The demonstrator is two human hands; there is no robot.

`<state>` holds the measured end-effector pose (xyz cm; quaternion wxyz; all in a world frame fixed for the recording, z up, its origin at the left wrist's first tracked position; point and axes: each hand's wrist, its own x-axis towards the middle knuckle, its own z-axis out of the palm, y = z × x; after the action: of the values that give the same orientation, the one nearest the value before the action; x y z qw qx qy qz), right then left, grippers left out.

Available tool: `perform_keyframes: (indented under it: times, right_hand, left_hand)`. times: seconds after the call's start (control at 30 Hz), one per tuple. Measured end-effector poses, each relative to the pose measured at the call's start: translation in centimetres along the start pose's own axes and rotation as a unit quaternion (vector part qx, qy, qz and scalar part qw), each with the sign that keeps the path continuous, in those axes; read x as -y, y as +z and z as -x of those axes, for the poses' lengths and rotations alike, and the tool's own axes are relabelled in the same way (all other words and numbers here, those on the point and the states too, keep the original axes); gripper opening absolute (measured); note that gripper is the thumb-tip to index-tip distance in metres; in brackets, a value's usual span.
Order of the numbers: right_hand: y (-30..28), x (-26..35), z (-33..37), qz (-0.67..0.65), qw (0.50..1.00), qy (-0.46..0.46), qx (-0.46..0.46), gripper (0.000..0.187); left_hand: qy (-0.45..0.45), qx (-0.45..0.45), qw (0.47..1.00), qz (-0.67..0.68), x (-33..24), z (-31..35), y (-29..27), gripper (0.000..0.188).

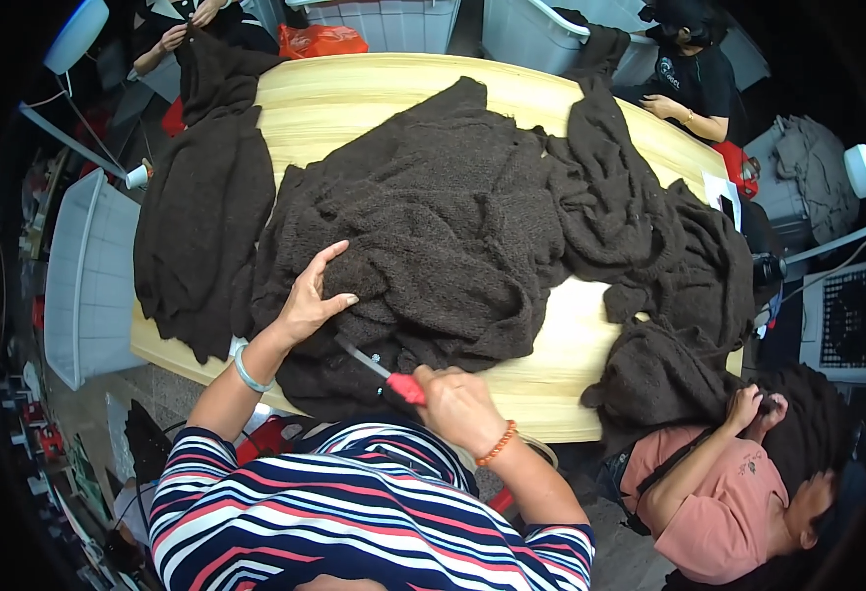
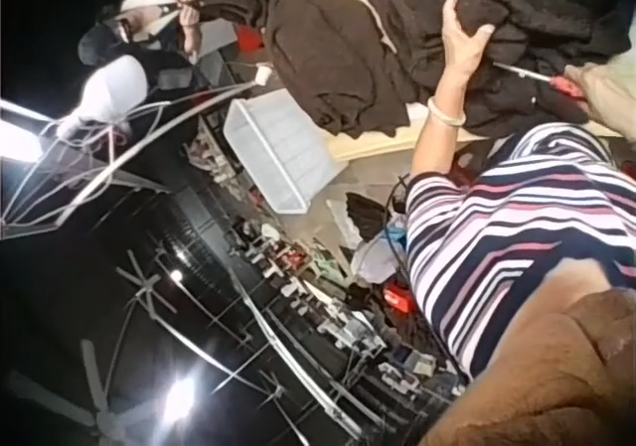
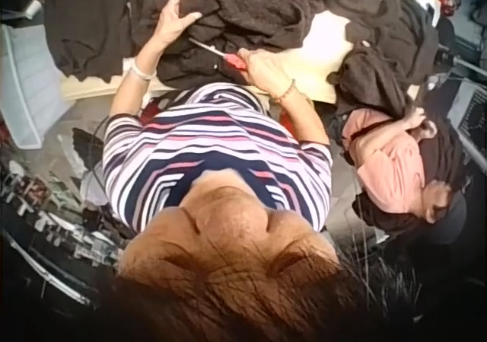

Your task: Trimming loose threads from brown sweaters using scissors at a quality control table.

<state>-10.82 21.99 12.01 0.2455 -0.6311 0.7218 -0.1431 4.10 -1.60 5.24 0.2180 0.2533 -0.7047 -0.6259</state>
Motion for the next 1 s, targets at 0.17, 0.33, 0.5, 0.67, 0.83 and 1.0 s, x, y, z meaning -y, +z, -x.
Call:
perform_keyframes:
  times: [0.17,0.33,0.5,0.67,0.83,1.0]
  right_hand:
    - [9.1,0.2,-3.0,-0.13,0.975,-0.098,0.154,0.032]
    - [7.4,2.6,-5.0,-0.168,0.97,-0.153,0.085,0.047]
    - [-1.7,0.4,-4.1,0.001,0.957,-0.101,-0.274,0.066]
    - [2.4,-6.1,-0.4,0.003,0.997,-0.074,-0.008,0.034]
    - [1.0,-7.4,7.1,-0.242,0.934,0.138,0.225,0.034]
    - [1.6,-9.5,14.9,-0.33,0.856,0.256,0.304,0.045]
  left_hand:
    - [0.066,-0.077,0.979,-0.175,-0.2,1.2,-0.1,0.057]
    - [0.173,0.006,0.933,-0.317,-0.8,2.6,-0.4,0.018]
    - [0.029,0.291,0.95,-0.11,-6.4,6.7,-0.1,0.014]
    - [-0.025,0.405,0.914,0.02,-8.5,7.4,0.3,0.014]
    - [-0.083,0.311,0.946,-0.047,-5.9,8.4,-2.6,0.022]
    - [-0.144,0.408,0.901,-0.039,-7.3,7.4,-1.7,0.027]
